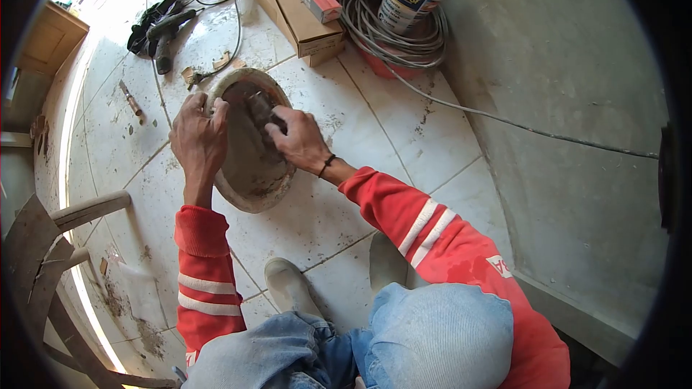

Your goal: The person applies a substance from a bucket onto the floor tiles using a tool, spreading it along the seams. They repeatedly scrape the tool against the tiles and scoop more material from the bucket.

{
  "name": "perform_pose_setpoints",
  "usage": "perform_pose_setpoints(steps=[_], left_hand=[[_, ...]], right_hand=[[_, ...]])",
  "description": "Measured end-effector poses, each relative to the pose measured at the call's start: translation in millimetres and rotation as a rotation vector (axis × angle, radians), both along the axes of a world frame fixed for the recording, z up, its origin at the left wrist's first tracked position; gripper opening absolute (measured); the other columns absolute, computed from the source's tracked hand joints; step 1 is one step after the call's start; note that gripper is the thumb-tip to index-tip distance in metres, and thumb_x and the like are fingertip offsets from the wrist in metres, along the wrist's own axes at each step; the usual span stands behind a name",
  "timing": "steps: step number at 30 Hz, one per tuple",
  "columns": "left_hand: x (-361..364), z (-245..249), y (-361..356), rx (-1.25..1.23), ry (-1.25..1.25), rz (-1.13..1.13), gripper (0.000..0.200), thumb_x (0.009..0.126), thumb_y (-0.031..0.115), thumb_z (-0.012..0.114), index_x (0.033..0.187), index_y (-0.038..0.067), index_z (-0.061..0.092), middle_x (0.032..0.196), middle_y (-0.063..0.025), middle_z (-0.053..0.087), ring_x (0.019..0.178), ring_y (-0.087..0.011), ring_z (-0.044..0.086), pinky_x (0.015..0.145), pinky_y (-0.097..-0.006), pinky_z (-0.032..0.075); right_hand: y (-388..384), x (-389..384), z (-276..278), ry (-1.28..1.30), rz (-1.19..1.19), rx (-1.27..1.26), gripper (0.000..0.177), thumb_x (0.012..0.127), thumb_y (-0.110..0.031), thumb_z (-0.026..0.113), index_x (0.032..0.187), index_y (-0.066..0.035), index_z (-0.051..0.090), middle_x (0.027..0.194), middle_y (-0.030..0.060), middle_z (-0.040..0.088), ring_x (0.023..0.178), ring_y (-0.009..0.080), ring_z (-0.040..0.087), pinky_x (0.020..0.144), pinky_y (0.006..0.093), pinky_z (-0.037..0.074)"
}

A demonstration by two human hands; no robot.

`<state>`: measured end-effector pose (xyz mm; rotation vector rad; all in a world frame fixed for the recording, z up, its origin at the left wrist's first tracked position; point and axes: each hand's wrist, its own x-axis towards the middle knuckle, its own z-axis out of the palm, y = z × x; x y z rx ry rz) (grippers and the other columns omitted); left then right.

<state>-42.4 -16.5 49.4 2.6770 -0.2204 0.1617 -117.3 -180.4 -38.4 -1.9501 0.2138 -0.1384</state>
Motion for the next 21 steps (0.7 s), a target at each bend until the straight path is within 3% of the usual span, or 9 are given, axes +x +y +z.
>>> perform_pose_setpoints(steps=[2,4,5,8,10,12,14,18,21], left_hand=[[-1.1,-1.3,-0.7,0.006,-0.008,-0.012,0.036,0.092,0.038,0.061,0.088,0.003,0.063,0.094,-0.0195,0.068,0.086,-0.0421,0.067,0.077,-0.0512,0.049],[-0.3,-1.2,0.7,0.005,-0.018,-0.018,0.036,0.093,0.038,0.060,0.089,0.003,0.063,0.095,-0.0193,0.069,0.086,-0.0417,0.067,0.077,-0.0513,0.049],[-0.8,-1.9,2.4,-0.035,-0.044,-0.020,0.035,0.093,0.038,0.060,0.089,0.003,0.063,0.092,-0.0191,0.069,0.084,-0.0408,0.067,0.076,-0.0506,0.049],[3.0,-2.5,12.7,-0.080,-0.033,0.019,0.035,0.094,0.038,0.060,0.089,0.004,0.064,0.086,-0.0186,0.068,0.079,-0.0386,0.067,0.074,-0.0489,0.050],[8.4,-4.7,23.2,-0.083,0.002,0.060,0.035,0.095,0.038,0.060,0.089,0.004,0.064,0.082,-0.0184,0.068,0.076,-0.0373,0.068,0.073,-0.0480,0.050],[14.7,-10.5,33.4,-0.173,-0.026,0.056,0.036,0.095,0.039,0.059,0.088,0.005,0.065,0.078,-0.0179,0.068,0.072,-0.0362,0.067,0.071,-0.0471,0.050],[22.0,-19.1,40.6,-0.172,-0.021,0.056,0.037,0.095,0.041,0.059,0.092,0.004,0.067,0.081,-0.0184,0.070,0.075,-0.0363,0.068,0.073,-0.0474,0.050],[24.0,-18.0,37.9,-0.172,-0.098,0.042,0.042,0.094,0.041,0.060,0.104,0.002,0.071,0.086,-0.0224,0.071,0.081,-0.0389,0.070,0.078,-0.0471,0.051],[20.2,-8.7,36.3,-0.105,-0.058,0.069,0.044,0.094,0.042,0.060,0.107,0.001,0.072,0.091,-0.0245,0.072,0.087,-0.0407,0.071,0.082,-0.0477,0.052]], right_hand=[[1.7,4.6,-19.9,-0.094,0.053,-0.070,0.025,0.091,-0.022,0.065,0.093,0.003,0.062,0.079,0.0233,0.066,0.069,0.0364,0.065,0.068,0.0439,0.051],[-4.3,-2.3,-0.4,0.000,0.002,0.034,0.023,0.088,-0.021,0.063,0.092,0.001,0.059,0.082,0.0282,0.065,0.083,0.0491,0.066,0.071,0.0527,0.051],[-11.5,-1.7,-8.7,-0.010,-0.027,0.015,0.025,0.092,-0.022,0.064,0.092,0.002,0.058,0.078,0.0218,0.064,0.072,0.0333,0.066,0.068,0.0430,0.051],[-55.5,-24.8,-16.1,-0.011,-0.074,-0.083,0.026,0.093,-0.023,0.065,0.095,0.003,0.058,0.080,0.0211,0.064,0.073,0.0320,0.066,0.069,0.0428,0.051],[-93.8,-46.6,-20.5,-0.045,-0.115,-0.226,0.024,0.094,-0.023,0.063,0.100,0.000,0.060,0.083,0.0230,0.066,0.076,0.0369,0.068,0.070,0.0458,0.052],[-127.8,-61.1,-13.2,0.070,-0.205,-0.506,0.021,0.094,-0.020,0.061,0.104,-0.001,0.062,0.085,0.0293,0.067,0.085,0.0490,0.068,0.073,0.0545,0.053],[-146.4,-66.6,-6.4,0.158,-0.282,-0.765,0.019,0.093,-0.017,0.059,0.106,-0.005,0.065,0.082,0.0279,0.069,0.085,0.0469,0.070,0.073,0.0550,0.055],[-146.3,-70.9,-109.8,0.167,-0.100,-1.208,0.023,0.093,-0.013,0.057,0.110,-0.003,0.068,0.099,0.0199,0.074,0.089,0.0376,0.072,0.068,0.0483,0.059],[-85.6,-101.9,-110.5,0.031,0.050,-1.233,0.026,0.093,-0.013,0.056,0.110,0.001,0.068,0.102,0.0161,0.072,0.090,0.0323,0.071,0.069,0.0427,0.060]])
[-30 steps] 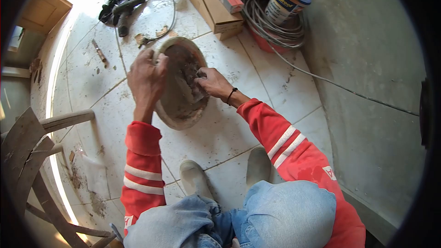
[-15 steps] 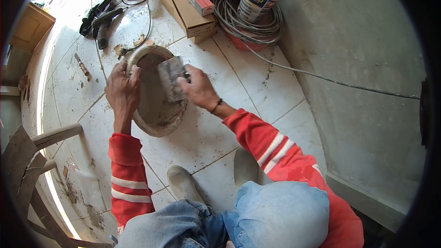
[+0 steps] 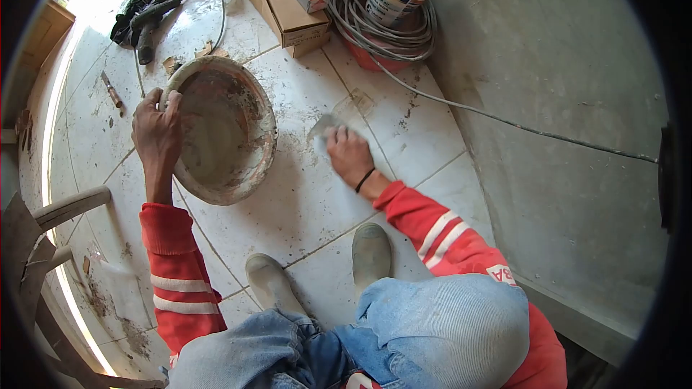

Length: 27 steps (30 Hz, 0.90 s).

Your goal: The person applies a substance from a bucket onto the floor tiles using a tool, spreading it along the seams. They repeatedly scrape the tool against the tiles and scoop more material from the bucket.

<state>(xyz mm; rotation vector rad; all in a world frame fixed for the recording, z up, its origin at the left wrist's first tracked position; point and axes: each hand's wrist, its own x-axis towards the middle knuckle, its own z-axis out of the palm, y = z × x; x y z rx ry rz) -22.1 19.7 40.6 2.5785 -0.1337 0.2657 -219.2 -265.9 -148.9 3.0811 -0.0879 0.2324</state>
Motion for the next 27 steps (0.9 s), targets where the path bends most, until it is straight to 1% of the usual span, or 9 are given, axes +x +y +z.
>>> perform_pose_setpoints(steps=[3,5,8,12,15,17,19,22,27], left_hand=[[2.2,-3.1,8.5,-0.058,0.106,0.019,0.052,0.094,0.043,0.061,0.117,-0.001,0.072,0.105,-0.0268,0.073,0.100,-0.0420,0.072,0.091,-0.0470,0.052],[6.2,-18.6,19.1,-0.043,-0.034,0.020,0.059,0.094,0.045,0.061,0.125,-0.004,0.069,0.115,-0.0285,0.072,0.110,-0.0424,0.070,0.099,-0.0454,0.051],[2.8,-14.8,19.2,-0.053,-0.004,0.040,0.066,0.094,0.046,0.062,0.132,-0.008,0.065,0.124,-0.0301,0.069,0.118,-0.0424,0.067,0.106,-0.0435,0.048],[6.4,-14.6,15.1,-0.057,-0.023,0.037,0.059,0.094,0.045,0.061,0.125,-0.004,0.069,0.115,-0.0274,0.073,0.109,-0.0413,0.071,0.099,-0.0454,0.051],[-0.6,-2.1,1.0,-0.047,0.018,0.013,0.050,0.094,0.044,0.061,0.118,0.002,0.073,0.102,-0.0236,0.075,0.096,-0.0391,0.073,0.089,-0.0475,0.053],[-0.8,-3.3,-0.7,-0.089,0.025,-0.012,0.042,0.093,0.043,0.062,0.110,0.007,0.075,0.092,-0.0197,0.075,0.086,-0.0383,0.073,0.082,-0.0488,0.053],[-5.8,-0.4,-2.9,-0.064,0.022,-0.001,0.041,0.093,0.043,0.062,0.108,0.007,0.075,0.092,-0.0194,0.075,0.087,-0.0387,0.073,0.082,-0.0487,0.053],[-12.9,6.3,-6.0,-0.028,0.043,0.015,0.039,0.092,0.043,0.062,0.106,0.008,0.074,0.091,-0.0187,0.074,0.087,-0.0393,0.072,0.082,-0.0488,0.053],[-13.1,10.0,-11.5,-0.013,0.078,-0.014,0.039,0.093,0.043,0.061,0.105,0.008,0.074,0.093,-0.0182,0.074,0.088,-0.0383,0.072,0.082,-0.0490,0.054]], right_hand=[[6.2,-1.6,46.3,0.073,0.052,0.177,0.023,0.092,-0.013,0.056,0.107,0.000,0.068,0.095,0.0181,0.073,0.089,0.0328,0.073,0.069,0.0432,0.060],[-23.0,11.7,65.8,0.172,-0.233,0.235,0.018,0.093,-0.013,0.055,0.100,-0.005,0.069,0.085,0.0191,0.073,0.087,0.0348,0.075,0.070,0.0472,0.060],[-94.9,35.4,58.3,-0.013,-0.350,0.123,0.015,0.093,-0.012,0.054,0.093,-0.009,0.068,0.082,0.0201,0.072,0.081,0.0397,0.073,0.070,0.0520,0.059],[-102.3,44.9,42.3,0.002,-0.221,0.196,0.015,0.092,-0.010,0.054,0.093,-0.009,0.069,0.086,0.0212,0.072,0.081,0.0421,0.072,0.070,0.0526,0.058],[-51.1,18.8,52.1,0.074,-0.053,0.229,0.015,0.090,-0.008,0.054,0.094,-0.009,0.068,0.082,0.0183,0.071,0.077,0.0411,0.070,0.068,0.0524,0.057],[-33.9,-3.6,60.9,0.131,0.080,0.286,0.018,0.088,-0.007,0.052,0.096,-0.010,0.069,0.081,0.0144,0.070,0.084,0.0386,0.069,0.071,0.0521,0.055],[-32.4,-26.5,63.0,0.109,0.147,0.395,0.023,0.087,-0.007,0.052,0.099,-0.011,0.071,0.084,0.0145,0.072,0.087,0.0376,0.069,0.075,0.0509,0.055],[-61.4,-21.3,68.1,0.112,0.074,0.476,0.027,0.088,-0.008,0.052,0.103,-0.013,0.074,0.089,0.0151,0.073,0.088,0.0387,0.069,0.076,0.0505,0.055],[-127.6,48.4,59.0,-0.033,-0.040,0.363,0.027,0.090,-0.009,0.052,0.107,-0.012,0.074,0.096,0.0182,0.072,0.092,0.0425,0.069,0.080,0.0533,0.054]])
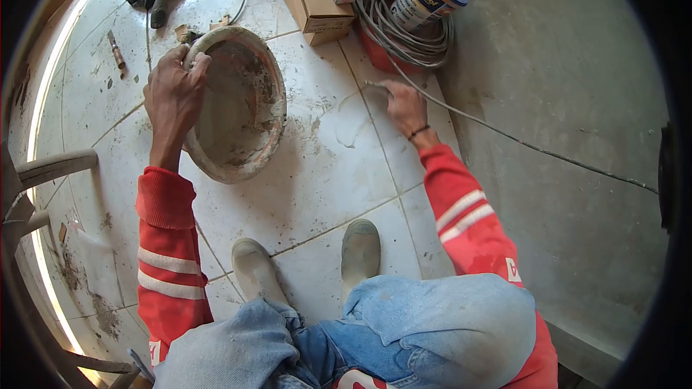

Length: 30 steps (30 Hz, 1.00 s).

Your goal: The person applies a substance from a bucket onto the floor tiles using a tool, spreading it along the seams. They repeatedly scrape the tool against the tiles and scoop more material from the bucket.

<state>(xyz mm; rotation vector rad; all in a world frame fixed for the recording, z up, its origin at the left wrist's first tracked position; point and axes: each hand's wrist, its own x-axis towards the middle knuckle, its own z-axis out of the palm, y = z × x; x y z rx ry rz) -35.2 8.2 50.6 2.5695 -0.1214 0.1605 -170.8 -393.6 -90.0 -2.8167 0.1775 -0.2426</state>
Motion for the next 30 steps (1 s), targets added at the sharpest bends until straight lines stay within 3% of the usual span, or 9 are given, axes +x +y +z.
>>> perform_pose_setpoints(steps=[3,5,10,15,21,25,28,30], left_hand=[[-1.1,1.7,-4.0,0.020,0.021,-0.006,0.039,0.094,0.043,0.061,0.106,0.009,0.074,0.094,-0.0178,0.075,0.088,-0.0378,0.072,0.082,-0.0485,0.054],[-1.5,1.0,-0.5,0.008,0.023,-0.002,0.039,0.093,0.043,0.061,0.106,0.009,0.074,0.093,-0.0179,0.075,0.088,-0.0378,0.072,0.083,-0.0483,0.054],[4.0,-9.6,14.1,-0.020,-0.047,0.033,0.041,0.092,0.044,0.061,0.108,0.009,0.074,0.093,-0.0184,0.075,0.088,-0.0381,0.073,0.084,-0.0475,0.054],[3.0,-3.8,10.6,-0.080,0.023,0.041,0.043,0.091,0.044,0.060,0.111,0.008,0.074,0.096,-0.0200,0.075,0.089,-0.0392,0.073,0.085,-0.0476,0.054],[7.0,-12.8,10.2,0.007,-0.091,0.004,0.043,0.091,0.044,0.060,0.112,0.009,0.074,0.095,-0.0206,0.075,0.091,-0.0391,0.073,0.086,-0.0484,0.054],[4.3,-8.0,9.5,-0.028,-0.015,0.019,0.045,0.092,0.044,0.060,0.114,0.008,0.074,0.095,-0.0215,0.075,0.090,-0.0397,0.073,0.086,-0.0492,0.053],[6.6,-8.3,17.1,-0.011,0.054,0.036,0.051,0.092,0.045,0.061,0.121,0.004,0.073,0.103,-0.0245,0.075,0.098,-0.0410,0.073,0.092,-0.0479,0.053],[9.8,-20.6,28.3,-0.034,-0.061,0.074,0.061,0.093,0.046,0.062,0.130,-0.001,0.068,0.118,-0.0271,0.072,0.111,-0.0411,0.071,0.101,-0.0451,0.051]], right_hand=[[-10.7,19.5,-13.0,-0.045,0.049,0.005,0.028,0.090,-0.008,0.052,0.108,-0.012,0.073,0.098,0.0178,0.073,0.092,0.0424,0.069,0.078,0.0537,0.054],[-4.8,17.5,-10.3,0.084,0.099,-0.071,0.031,0.087,-0.006,0.053,0.109,-0.016,0.073,0.099,0.0157,0.073,0.091,0.0409,0.068,0.079,0.0515,0.054],[9.4,-74.6,-3.8,0.172,0.382,-0.026,0.037,0.081,-0.002,0.055,0.109,-0.016,0.074,0.098,0.0098,0.075,0.089,0.0345,0.066,0.082,0.0462,0.054],[45.5,-141.2,17.6,0.218,0.279,0.129,0.031,0.083,-0.003,0.056,0.108,-0.008,0.074,0.099,0.0128,0.074,0.090,0.0347,0.068,0.082,0.0447,0.054],[21.8,-53.5,11.5,-0.016,0.090,0.089,0.026,0.089,-0.005,0.051,0.105,-0.007,0.072,0.098,0.0170,0.071,0.093,0.0399,0.066,0.082,0.0489,0.054],[8.4,17.2,-6.4,-0.057,0.152,0.028,0.029,0.088,-0.005,0.052,0.105,-0.012,0.073,0.096,0.0171,0.070,0.093,0.0404,0.066,0.082,0.0508,0.054],[25.8,1.7,-12.7,-0.030,0.250,0.038,0.035,0.083,-0.004,0.052,0.106,-0.017,0.074,0.092,0.0138,0.069,0.091,0.0382,0.066,0.081,0.0500,0.054],[41.4,-46.1,-14.2,0.022,0.360,0.036,0.036,0.079,-0.002,0.055,0.106,-0.017,0.074,0.093,0.0096,0.070,0.091,0.0335,0.065,0.082,0.0468,0.051]])
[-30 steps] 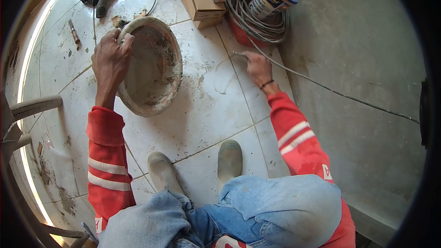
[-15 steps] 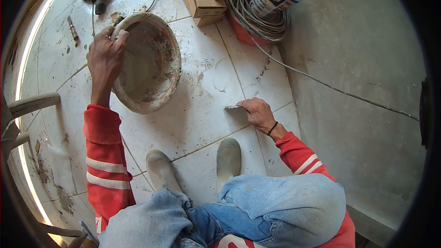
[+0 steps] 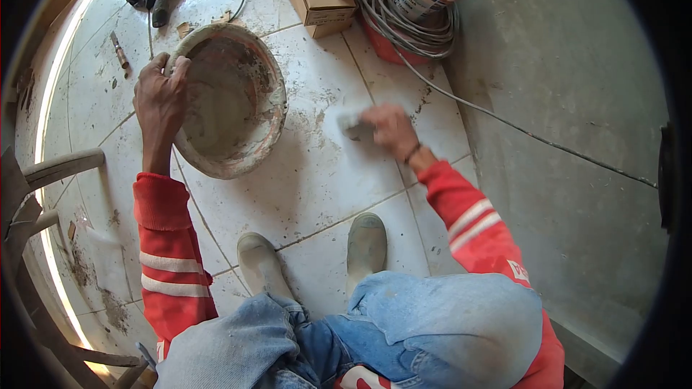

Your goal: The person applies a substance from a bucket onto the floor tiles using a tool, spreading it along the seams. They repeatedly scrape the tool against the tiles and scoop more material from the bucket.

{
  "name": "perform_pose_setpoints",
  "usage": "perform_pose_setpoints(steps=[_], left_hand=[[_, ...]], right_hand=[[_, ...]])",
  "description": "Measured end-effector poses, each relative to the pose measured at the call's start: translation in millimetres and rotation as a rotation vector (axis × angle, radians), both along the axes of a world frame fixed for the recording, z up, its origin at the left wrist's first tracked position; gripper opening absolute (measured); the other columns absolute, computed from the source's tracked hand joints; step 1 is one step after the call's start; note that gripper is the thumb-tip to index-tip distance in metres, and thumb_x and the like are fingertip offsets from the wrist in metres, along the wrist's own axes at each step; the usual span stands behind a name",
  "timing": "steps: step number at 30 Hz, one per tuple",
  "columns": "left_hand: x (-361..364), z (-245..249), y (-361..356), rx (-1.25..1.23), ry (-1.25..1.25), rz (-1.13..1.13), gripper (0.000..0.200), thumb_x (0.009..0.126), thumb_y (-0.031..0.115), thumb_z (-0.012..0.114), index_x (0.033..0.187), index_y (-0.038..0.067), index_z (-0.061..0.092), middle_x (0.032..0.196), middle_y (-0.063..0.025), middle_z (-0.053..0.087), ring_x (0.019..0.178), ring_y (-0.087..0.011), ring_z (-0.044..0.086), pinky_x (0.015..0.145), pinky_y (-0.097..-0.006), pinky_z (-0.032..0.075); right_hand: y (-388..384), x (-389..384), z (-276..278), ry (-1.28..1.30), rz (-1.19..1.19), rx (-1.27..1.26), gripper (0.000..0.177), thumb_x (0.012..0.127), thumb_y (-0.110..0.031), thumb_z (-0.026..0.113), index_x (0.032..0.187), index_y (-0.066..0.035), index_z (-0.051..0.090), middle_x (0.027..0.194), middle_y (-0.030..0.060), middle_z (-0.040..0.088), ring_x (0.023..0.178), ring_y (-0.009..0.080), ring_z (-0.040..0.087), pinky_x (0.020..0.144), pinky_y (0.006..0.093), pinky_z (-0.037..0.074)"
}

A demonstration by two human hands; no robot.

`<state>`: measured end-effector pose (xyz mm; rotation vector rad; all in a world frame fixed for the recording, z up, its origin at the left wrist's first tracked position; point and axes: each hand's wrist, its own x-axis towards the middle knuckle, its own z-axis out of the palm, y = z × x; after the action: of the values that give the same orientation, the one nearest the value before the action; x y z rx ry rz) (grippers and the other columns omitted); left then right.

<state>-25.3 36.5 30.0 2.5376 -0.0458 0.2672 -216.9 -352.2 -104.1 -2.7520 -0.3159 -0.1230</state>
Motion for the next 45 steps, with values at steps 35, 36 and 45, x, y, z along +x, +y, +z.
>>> perform_pose_setpoints(steps=[35,36,45], left_hand=[[-2.8,4.5,-10.1,0.035,0.026,-0.110,0.044,0.096,0.039,0.060,0.112,-0.001,0.069,0.100,-0.0265,0.071,0.094,-0.0436,0.069,0.086,-0.0481,0.051],[-1.9,5.3,-11.6,0.033,-0.009,-0.105,0.042,0.096,0.039,0.060,0.110,0.000,0.069,0.098,-0.0262,0.071,0.093,-0.0432,0.069,0.085,-0.0482,0.051],[0.4,8.0,-11.3,0.003,0.056,-0.098,0.041,0.096,0.039,0.060,0.110,0.001,0.070,0.095,-0.0245,0.071,0.089,-0.0412,0.069,0.084,-0.0471,0.051]], right_hand=[[14.3,-31.2,7.6,0.058,-0.721,-0.186,0.015,0.094,-0.014,0.056,0.096,-0.006,0.068,0.091,0.0164,0.069,0.080,0.0361,0.072,0.067,0.0503,0.060],[6.0,-30.1,-5.6,0.031,-0.658,-0.234,0.015,0.095,-0.015,0.055,0.097,-0.006,0.067,0.092,0.0162,0.069,0.080,0.0363,0.072,0.067,0.0506,0.059],[70.8,-65.3,8.4,0.116,-0.496,0.011,0.015,0.090,-0.011,0.056,0.098,-0.006,0.068,0.095,0.0148,0.070,0.086,0.0345,0.072,0.069,0.0486,0.059]])
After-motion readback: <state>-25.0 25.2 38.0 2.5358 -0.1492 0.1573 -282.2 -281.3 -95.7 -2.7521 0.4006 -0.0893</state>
